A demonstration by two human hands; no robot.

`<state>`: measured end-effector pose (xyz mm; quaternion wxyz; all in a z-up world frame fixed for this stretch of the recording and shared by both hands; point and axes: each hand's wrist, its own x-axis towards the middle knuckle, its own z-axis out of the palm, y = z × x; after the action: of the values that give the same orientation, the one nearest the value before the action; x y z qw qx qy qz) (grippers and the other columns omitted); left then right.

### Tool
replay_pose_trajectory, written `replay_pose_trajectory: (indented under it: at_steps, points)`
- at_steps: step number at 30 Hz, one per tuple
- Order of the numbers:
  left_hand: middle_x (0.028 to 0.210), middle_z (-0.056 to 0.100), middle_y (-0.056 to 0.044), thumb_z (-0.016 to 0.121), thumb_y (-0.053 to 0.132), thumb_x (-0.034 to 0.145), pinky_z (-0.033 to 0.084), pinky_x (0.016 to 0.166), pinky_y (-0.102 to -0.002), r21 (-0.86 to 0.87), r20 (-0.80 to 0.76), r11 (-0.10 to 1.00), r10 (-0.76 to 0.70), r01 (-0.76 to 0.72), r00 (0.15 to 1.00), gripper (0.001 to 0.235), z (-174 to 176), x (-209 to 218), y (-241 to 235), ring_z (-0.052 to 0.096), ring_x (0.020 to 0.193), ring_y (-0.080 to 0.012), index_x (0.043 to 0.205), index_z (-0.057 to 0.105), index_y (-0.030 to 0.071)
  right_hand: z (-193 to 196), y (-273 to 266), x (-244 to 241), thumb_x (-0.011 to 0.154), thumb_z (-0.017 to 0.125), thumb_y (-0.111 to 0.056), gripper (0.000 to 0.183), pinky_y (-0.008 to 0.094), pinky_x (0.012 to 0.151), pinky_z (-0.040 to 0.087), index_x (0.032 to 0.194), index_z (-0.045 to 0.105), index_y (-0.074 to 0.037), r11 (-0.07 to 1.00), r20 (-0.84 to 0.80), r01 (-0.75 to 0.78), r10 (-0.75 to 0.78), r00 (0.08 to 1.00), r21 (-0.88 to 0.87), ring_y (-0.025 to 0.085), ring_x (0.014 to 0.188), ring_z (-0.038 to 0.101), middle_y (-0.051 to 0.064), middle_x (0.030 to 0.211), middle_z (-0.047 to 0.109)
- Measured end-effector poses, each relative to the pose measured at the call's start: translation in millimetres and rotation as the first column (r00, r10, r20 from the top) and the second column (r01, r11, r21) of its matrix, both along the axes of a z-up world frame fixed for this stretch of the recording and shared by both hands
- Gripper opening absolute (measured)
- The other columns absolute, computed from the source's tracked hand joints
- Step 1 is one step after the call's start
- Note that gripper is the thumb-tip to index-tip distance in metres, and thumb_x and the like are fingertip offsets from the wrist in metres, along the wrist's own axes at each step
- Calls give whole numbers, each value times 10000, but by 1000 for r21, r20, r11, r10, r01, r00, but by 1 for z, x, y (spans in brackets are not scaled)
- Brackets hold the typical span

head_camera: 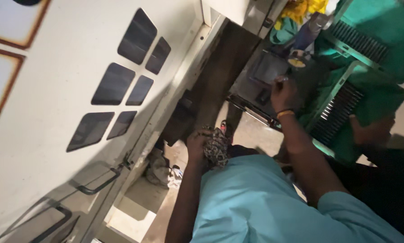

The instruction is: The person wipes the exterior door and handle of a large industrial machine with a cloth, then opens the door to wipe the interior surfaces. The person closes the door and continues wiping the exterior.

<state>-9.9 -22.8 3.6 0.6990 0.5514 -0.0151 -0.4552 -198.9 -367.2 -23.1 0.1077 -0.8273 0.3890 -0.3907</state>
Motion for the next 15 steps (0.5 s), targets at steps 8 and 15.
replay_pose_trajectory:
  at_steps: [8,15]
  points:
    - [968,737,-132,622,-15,734,533,855,-286,-78,141,996,-30,41,990,183,-3,9,-4,681,921,-193,877,737,-23,-4,2,6,983,732,-97,102,462,829,561,1043,668,-43,1000,89,-21,21,996,-5,377,937,680,177,1020,682]
    - [928,720,-116,629,-23,734,529,798,-286,-106,115,993,-37,49,993,181,-17,9,-4,661,853,-190,889,722,-23,-18,-8,9,938,771,-133,127,478,753,545,965,699,-32,995,48,39,-35,998,-89,405,866,670,202,925,673]
